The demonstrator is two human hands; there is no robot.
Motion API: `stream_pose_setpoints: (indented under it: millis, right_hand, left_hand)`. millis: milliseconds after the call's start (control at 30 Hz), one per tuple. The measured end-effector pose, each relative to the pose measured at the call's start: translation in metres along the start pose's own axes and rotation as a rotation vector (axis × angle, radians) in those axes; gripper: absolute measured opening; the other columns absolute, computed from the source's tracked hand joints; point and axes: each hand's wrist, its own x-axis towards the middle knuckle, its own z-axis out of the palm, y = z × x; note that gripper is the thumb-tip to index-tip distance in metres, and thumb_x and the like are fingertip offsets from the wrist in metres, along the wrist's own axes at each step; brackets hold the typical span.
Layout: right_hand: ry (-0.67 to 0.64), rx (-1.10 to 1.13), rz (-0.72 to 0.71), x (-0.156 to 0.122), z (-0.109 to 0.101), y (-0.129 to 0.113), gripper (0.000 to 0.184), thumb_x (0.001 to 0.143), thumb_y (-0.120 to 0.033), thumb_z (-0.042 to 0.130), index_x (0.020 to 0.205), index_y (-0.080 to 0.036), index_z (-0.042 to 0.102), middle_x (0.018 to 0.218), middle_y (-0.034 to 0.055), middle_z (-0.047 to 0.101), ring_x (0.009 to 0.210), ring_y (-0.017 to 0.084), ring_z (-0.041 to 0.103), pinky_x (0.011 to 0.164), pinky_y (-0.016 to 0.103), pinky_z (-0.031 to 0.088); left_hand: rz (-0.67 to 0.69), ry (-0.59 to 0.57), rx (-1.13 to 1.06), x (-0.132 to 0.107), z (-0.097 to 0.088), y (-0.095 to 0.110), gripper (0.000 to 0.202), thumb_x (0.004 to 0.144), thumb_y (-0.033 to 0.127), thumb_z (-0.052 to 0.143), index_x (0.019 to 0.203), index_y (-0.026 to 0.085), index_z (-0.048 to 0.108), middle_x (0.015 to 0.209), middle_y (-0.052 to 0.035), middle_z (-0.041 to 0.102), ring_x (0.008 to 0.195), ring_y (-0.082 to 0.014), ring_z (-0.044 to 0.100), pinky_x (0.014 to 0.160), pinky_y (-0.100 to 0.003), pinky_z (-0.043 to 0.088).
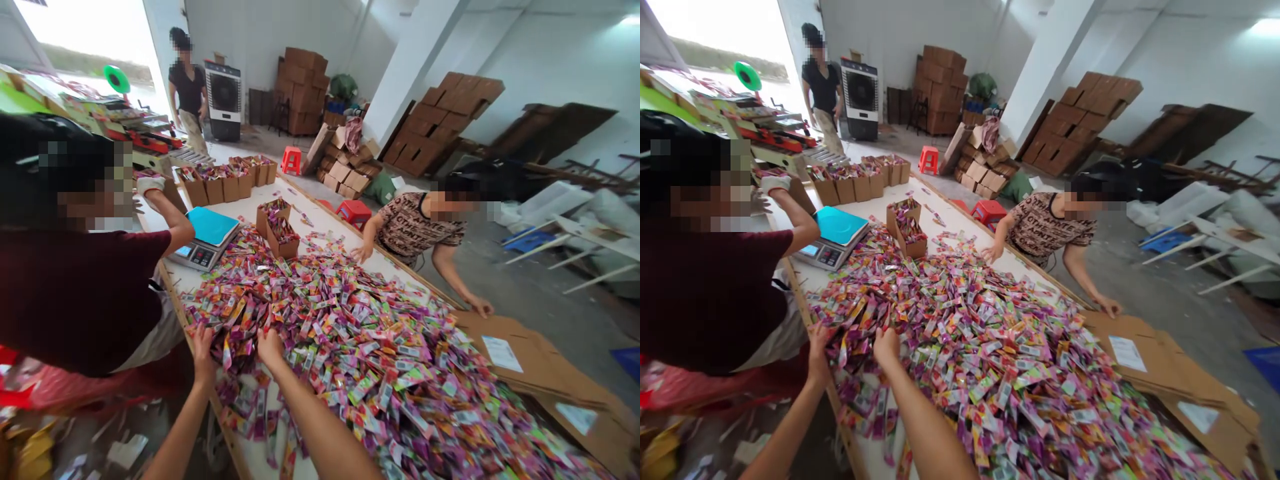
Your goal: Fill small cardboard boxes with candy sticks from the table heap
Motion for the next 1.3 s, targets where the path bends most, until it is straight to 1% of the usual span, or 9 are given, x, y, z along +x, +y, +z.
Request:
stream_pose_setpoints:
  millis: [100, 200, 333, 467, 733, 833, 967, 1133, 1300]
  right_hand:
    - [-0.001, -0.068, -0.066, -0.004, -0.005, -0.01, 0.043, 0.095, -0.046, 0.048, 0.092, -0.011, 0.072, 0.1, 0.0225, 0.073, 0.097, 0.031, 0.07, 0.076, 0.034, 0.047]
    - [-0.049, -0.097, -0.176, -0.007, -0.014, -0.011, 0.049, 0.092, -0.056, 0.048, 0.088, -0.015, 0.073, 0.093, 0.0179, 0.075, 0.094, 0.029, 0.071, 0.074, 0.032, 0.045]
    - [-0.059, 0.018, -0.242, -0.011, -0.016, 0.008, 0.03, 0.093, -0.043, 0.054, 0.095, -0.02, 0.073, 0.089, 0.0069, 0.077, 0.085, 0.019, 0.071, 0.069, 0.025, 0.042]
    - [-0.001, 0.116, -0.139, -0.009, -0.011, 0.027, 0.035, 0.089, -0.048, 0.059, 0.101, -0.018, 0.07, 0.088, 0.0057, 0.076, 0.083, 0.018, 0.069, 0.066, 0.023, 0.041]
    - [0.139, 0.27, -0.107, -0.019, -0.027, 0.045, 0.019, 0.09, -0.031, 0.054, 0.087, -0.019, 0.068, 0.088, 0.004, 0.075, 0.081, 0.016, 0.069, 0.067, 0.022, 0.041]
    - [0.211, 0.392, -0.055, -0.046, -0.045, 0.113, 0.023, 0.086, -0.041, 0.056, 0.086, -0.021, 0.067, 0.081, 0.0032, 0.074, 0.076, 0.018, 0.069, 0.068, 0.024, 0.045]
    - [0.357, 0.48, 0.207, -0.115, -0.069, 0.273, 0.02, 0.077, -0.04, 0.055, 0.075, -0.021, 0.063, 0.077, 0.0076, 0.073, 0.078, 0.027, 0.07, 0.073, 0.033, 0.051]
    - [0.694, 0.366, 0.719, -0.265, -0.088, 0.489, 0.032, 0.076, -0.038, 0.051, 0.094, -0.016, 0.065, 0.098, 0.0152, 0.072, 0.095, 0.028, 0.069, 0.088, 0.034, 0.051]
    - [0.837, 0.187, 1.281, -0.404, -0.101, 0.626, 0.064, 0.076, -0.048, 0.061, 0.125, -0.006, 0.055, 0.129, 0.031, 0.056, 0.125, 0.04, 0.053, 0.1, 0.048, 0.044]
  left_hand:
    - [0.091, 0.042, 0.111, -0.011, -0.004, 0.016, 0.067, 0.08, 0.055, 0.064, 0.134, 0.018, 0.049, 0.145, -0.0146, 0.047, 0.14, -0.0316, 0.038, 0.119, -0.047, 0.023]
    - [0.347, 0.08, 0.288, -0.024, -0.007, 0.036, 0.057, 0.089, 0.049, 0.053, 0.137, 0.018, 0.047, 0.146, -0.0156, 0.045, 0.142, -0.0295, 0.034, 0.12, -0.048, 0.02]
    - [0.672, -0.04, 0.629, -0.038, -0.007, 0.042, 0.063, 0.089, 0.046, 0.055, 0.143, 0.017, 0.04, 0.147, -0.0188, 0.041, 0.143, -0.0344, 0.03, 0.118, -0.056, 0.024]
    - [0.691, -0.238, 0.962, -0.044, -0.001, 0.027, 0.049, 0.089, 0.035, 0.053, 0.135, 0.018, 0.053, 0.142, -0.0184, 0.046, 0.14, -0.0372, 0.033, 0.114, -0.059, 0.029]
    - [0.813, -0.189, 1.059, -0.053, -0.005, 0.042, 0.047, 0.089, 0.041, 0.055, 0.131, 0.02, 0.059, 0.147, -0.0212, 0.042, 0.14, -0.0416, 0.032, 0.113, -0.071, 0.014]
    - [0.838, -0.17, 0.996, -0.07, -0.01, 0.058, 0.045, 0.09, 0.04, 0.053, 0.131, 0.021, 0.058, 0.149, -0.0186, 0.041, 0.142, -0.0394, 0.03, 0.115, -0.068, 0.013]
    - [0.993, -0.269, 0.837, -0.116, -0.005, 0.069, 0.045, 0.089, 0.036, 0.054, 0.132, 0.022, 0.056, 0.153, -0.0156, 0.035, 0.144, -0.0365, 0.028, 0.118, -0.059, 0.019]
    - [1.135, -0.652, 0.734, -0.208, 0.024, 0.043, 0.039, 0.089, 0.032, 0.052, 0.128, 0.027, 0.054, 0.145, -0.015, 0.044, 0.138, -0.0366, 0.038, 0.115, -0.06, 0.026]
    - [1.153, -0.978, 0.661, -0.306, 0.056, 0.001, 0.035, 0.089, 0.033, 0.052, 0.124, 0.029, 0.055, 0.136, -0.0146, 0.051, 0.131, -0.0381, 0.046, 0.105, -0.06, 0.038]
